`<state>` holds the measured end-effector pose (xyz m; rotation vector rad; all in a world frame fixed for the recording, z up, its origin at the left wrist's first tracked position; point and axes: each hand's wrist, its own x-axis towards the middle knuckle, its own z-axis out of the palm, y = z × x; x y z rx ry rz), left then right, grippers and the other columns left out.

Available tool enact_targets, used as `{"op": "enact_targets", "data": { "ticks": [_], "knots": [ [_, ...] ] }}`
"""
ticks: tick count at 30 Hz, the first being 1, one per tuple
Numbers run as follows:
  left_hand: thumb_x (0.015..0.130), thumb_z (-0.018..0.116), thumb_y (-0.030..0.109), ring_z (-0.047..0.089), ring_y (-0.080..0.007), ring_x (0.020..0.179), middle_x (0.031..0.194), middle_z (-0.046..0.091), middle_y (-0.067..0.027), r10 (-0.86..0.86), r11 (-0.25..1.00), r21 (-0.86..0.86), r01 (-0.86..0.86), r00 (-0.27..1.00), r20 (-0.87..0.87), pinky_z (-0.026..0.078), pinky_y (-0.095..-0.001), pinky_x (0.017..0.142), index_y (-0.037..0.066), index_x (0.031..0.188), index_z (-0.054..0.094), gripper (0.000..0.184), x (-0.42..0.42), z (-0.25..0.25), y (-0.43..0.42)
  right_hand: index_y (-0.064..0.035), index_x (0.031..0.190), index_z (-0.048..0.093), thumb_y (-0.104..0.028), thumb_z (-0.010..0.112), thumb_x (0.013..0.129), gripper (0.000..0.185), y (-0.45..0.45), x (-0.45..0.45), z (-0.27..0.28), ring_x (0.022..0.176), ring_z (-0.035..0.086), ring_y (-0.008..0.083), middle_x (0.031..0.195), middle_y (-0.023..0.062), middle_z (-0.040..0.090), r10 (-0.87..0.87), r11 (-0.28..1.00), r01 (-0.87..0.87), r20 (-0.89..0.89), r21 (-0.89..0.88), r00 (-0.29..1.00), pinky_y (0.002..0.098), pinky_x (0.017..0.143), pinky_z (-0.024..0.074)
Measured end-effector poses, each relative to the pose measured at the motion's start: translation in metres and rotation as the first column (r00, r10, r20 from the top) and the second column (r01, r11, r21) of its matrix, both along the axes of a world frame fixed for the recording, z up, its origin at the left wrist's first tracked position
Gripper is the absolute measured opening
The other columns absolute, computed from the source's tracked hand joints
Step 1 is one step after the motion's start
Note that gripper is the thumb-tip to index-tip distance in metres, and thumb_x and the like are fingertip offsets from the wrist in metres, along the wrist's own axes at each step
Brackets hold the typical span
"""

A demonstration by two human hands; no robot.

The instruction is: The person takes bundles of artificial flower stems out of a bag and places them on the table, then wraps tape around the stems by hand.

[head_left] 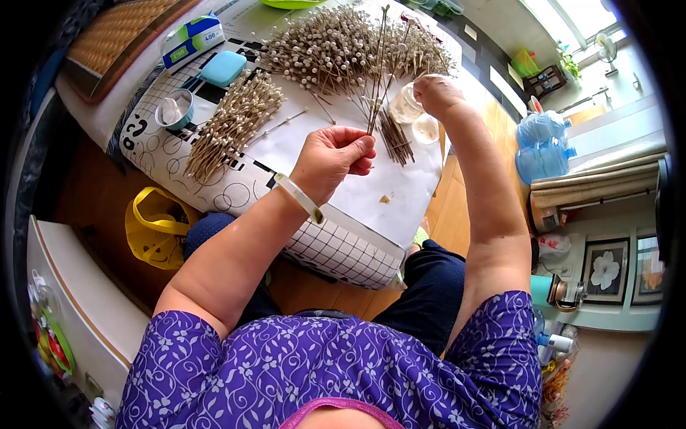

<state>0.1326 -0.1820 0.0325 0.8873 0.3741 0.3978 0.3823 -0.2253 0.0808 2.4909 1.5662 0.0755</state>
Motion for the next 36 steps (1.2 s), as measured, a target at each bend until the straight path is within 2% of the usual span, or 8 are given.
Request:
{"op": "enact_targets", "data": {
  "ticks": [3,9,12,14,17,24,29,36],
  "knots": [
    [0.079,0.062,0.014,0.057,-0.0096,0.056,0.070,0.061,-0.0052,-0.009,1.000,0.001,0.009,1.000,0.005,0.050,-0.0224,0.052,0.002,0.084,0.060,0.013,0.001,-0.001,-0.001,-0.0039,0.079,0.062,-0.005,0.051,0.074,0.012,-0.001,-0.002,0.003,0.082,0.060,0.0257,0.087,0.0142,0.061,0.185,0.964,-0.134,0.216,-0.229,0.959,0.0323,0.071,0.0479],
    [0.079,0.062,0.014,0.057,-0.0099,0.056,0.071,0.060,-0.0053,0.011,1.000,-0.004,-0.010,1.000,0.015,0.050,-0.0227,0.053,0.001,0.084,0.059,0.014,0.000,-0.001,0.000,-0.0050,0.075,0.055,-0.008,0.052,0.077,0.005,-0.044,-0.029,0.024,0.073,0.059,0.0281,0.080,0.0118,0.059,0.049,0.956,-0.143,0.340,0.256,0.939,0.0370,0.064,0.0469],
    [0.079,0.062,0.014,0.057,-0.0100,0.056,0.071,0.060,-0.0054,0.009,1.000,-0.004,-0.009,1.000,0.017,0.050,-0.0229,0.053,0.001,0.084,0.059,0.014,0.000,-0.001,-0.001,-0.0021,0.074,0.055,-0.014,0.054,0.081,0.014,-0.076,-0.071,0.028,0.061,0.058,0.0204,0.069,0.0078,0.059,0.015,0.760,-0.084,0.112,0.644,0.994,0.0321,0.055,0.0455],
    [0.079,0.062,0.014,0.057,-0.0100,0.056,0.071,0.060,-0.0054,0.001,1.000,-0.011,-0.001,1.000,0.014,0.050,-0.0229,0.053,0.001,0.085,0.059,0.015,0.000,-0.001,-0.002,-0.0005,0.075,0.056,-0.014,0.058,0.081,0.015,-0.088,-0.096,0.004,0.052,0.048,0.0100,0.060,0.0025,0.053,0.227,0.503,0.293,-0.452,0.813,0.863,0.0256,0.049,0.0397],
    [0.079,0.061,0.014,0.056,-0.0101,0.056,0.071,0.060,-0.0056,-0.025,1.000,-0.005,0.025,1.000,0.002,0.050,-0.0230,0.054,0.001,0.085,0.059,0.014,-0.001,-0.005,-0.007,0.0006,0.075,0.056,-0.009,0.059,0.080,0.012,-0.091,-0.132,-0.019,0.051,0.038,0.0052,0.056,-0.0011,0.045,0.343,0.410,0.390,-0.536,0.824,0.772,0.0198,0.047,0.0341],
    [0.079,0.061,0.013,0.057,-0.0104,0.057,0.071,0.060,-0.0064,-0.065,0.998,-0.016,0.065,0.998,0.002,0.050,-0.0235,0.054,-0.001,0.085,0.059,0.015,0.001,-0.007,-0.009,-0.0007,0.076,0.056,-0.007,0.060,0.078,0.007,-0.093,-0.140,-0.029,0.051,0.045,0.0091,0.059,0.0046,0.051,0.273,0.504,0.409,-0.590,0.761,0.760,0.0225,0.049,0.0384],
    [0.080,0.060,0.013,0.057,-0.0094,0.057,0.072,0.061,-0.0060,-0.069,0.998,-0.018,0.068,0.998,-0.014,0.050,-0.0226,0.055,0.001,0.086,0.059,0.014,0.004,-0.007,-0.008,-0.0036,0.077,0.060,-0.008,0.060,0.075,0.005,-0.094,-0.140,-0.028,0.058,0.056,0.0261,0.069,0.0107,0.058,0.271,0.582,0.095,-0.303,0.808,0.914,0.0310,0.053,0.0447],
    [0.080,0.060,0.013,0.057,-0.0093,0.056,0.072,0.061,-0.0060,-0.054,0.999,0.005,0.054,0.998,-0.037,0.050,-0.0220,0.054,0.000,0.086,0.060,0.014,0.005,-0.008,-0.009,-0.0056,0.075,0.061,-0.007,0.059,0.074,0.003,-0.099,-0.138,-0.030,0.060,0.057,0.0260,0.070,0.0090,0.059,0.281,0.619,0.064,-0.296,0.783,0.913,0.0310,0.054,0.0458]
  ]
}}
